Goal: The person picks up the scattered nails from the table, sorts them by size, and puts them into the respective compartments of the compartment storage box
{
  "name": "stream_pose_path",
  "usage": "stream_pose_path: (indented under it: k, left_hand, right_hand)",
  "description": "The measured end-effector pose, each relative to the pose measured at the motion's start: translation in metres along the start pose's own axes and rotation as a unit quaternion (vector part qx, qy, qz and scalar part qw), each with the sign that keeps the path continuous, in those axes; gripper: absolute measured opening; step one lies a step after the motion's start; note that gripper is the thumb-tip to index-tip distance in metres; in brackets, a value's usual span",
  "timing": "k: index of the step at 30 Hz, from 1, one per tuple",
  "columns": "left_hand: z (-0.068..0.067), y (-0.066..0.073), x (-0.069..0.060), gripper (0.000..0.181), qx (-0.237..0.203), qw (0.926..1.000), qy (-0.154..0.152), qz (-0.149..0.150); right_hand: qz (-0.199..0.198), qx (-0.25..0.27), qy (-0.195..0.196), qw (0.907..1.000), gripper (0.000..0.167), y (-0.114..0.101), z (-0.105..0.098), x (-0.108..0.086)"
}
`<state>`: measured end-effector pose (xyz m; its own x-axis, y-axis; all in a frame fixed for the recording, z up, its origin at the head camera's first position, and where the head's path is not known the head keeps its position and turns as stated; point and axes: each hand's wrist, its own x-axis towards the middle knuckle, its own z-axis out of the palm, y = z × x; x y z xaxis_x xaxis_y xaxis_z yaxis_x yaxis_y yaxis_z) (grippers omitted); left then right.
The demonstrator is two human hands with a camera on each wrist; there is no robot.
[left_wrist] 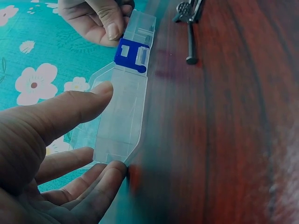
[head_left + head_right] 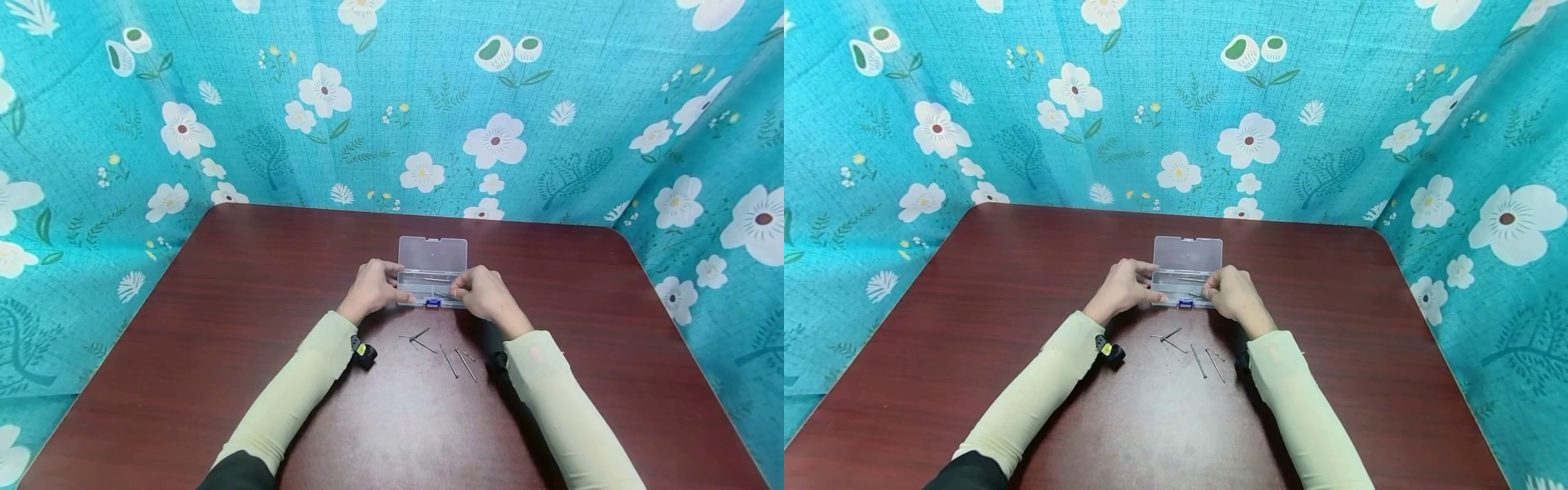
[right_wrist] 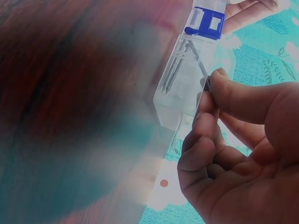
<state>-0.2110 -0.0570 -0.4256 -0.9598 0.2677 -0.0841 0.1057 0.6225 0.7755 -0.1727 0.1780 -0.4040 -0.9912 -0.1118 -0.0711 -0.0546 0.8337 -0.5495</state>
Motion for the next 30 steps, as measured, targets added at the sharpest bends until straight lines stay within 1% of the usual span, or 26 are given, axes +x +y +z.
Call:
stream_pose_path:
  k: [8, 16, 22, 30]
  left_hand:
    - [0.001, -0.001, 0.001, 0.069, -0.002, 1.0000, 0.001, 0.009]
    - [0.001, -0.001, 0.001, 0.068, 0.001, 1.0000, 0.001, 0.009]
    - [0.001, 0.000, 0.001, 0.068, 0.006, 0.9999, 0.004, 0.008]
    - [0.002, -0.002, 0.001, 0.069, 0.001, 0.9999, 0.006, 0.010]
  right_hand:
    - [0.000, 0.026, 0.022, 0.9994, 0.012, 0.000, -0.002, -0.005]
    - [-0.002, 0.065, 0.012, 0.9978, 0.009, -0.004, 0.000, -0.013]
    - [-0.017, 0.060, 0.008, 0.9980, 0.009, -0.006, 0.003, -0.018]
    - [-0.030, 0.051, -0.013, 0.9982, 0.010, -0.010, 0.010, -0.026]
